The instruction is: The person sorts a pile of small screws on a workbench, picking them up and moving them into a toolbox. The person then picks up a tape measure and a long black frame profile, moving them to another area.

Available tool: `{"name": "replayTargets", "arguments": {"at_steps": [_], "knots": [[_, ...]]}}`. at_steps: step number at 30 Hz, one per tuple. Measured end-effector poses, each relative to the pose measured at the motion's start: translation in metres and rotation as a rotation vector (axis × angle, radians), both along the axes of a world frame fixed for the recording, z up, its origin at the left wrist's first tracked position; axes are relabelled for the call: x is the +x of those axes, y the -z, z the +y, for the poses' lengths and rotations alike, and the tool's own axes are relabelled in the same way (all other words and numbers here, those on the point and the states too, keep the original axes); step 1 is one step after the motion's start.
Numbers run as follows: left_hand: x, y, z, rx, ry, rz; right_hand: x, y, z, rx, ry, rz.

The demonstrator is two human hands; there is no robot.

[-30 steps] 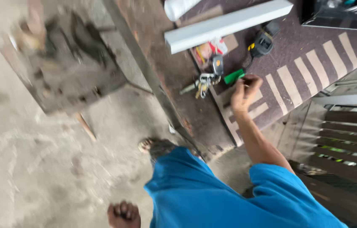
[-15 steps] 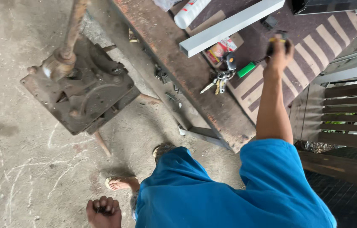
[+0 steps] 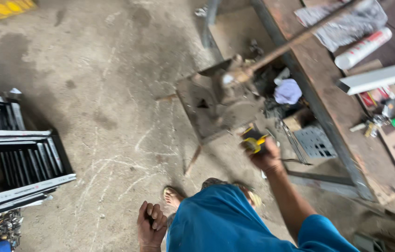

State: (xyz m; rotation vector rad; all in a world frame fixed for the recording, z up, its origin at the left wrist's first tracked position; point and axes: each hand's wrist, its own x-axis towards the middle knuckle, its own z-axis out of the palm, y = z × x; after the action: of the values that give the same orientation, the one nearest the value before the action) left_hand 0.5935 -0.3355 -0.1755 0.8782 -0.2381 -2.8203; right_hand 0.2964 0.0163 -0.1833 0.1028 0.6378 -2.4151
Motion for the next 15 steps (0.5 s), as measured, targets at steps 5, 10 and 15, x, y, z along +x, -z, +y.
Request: {"name": "replayTargets", "arguments": {"at_steps": [5,10,15], "knots": [[-0.017,0.002,-0.073,-0.24,-0.033,-0.385,0.058,0.027,-0.145,-0.038,-0.322,-0.127],[-0.053,0.036,-0.122,-0.068,-0.052,-0.486,0.054,0.034,-0.218,0.037,-0.319,-0.241],[-0.102,0.05,-0.202,0.073,-0.142,-0.567,0.003,0.051,-0.312,0.272,-0.208,-0.327]]}}
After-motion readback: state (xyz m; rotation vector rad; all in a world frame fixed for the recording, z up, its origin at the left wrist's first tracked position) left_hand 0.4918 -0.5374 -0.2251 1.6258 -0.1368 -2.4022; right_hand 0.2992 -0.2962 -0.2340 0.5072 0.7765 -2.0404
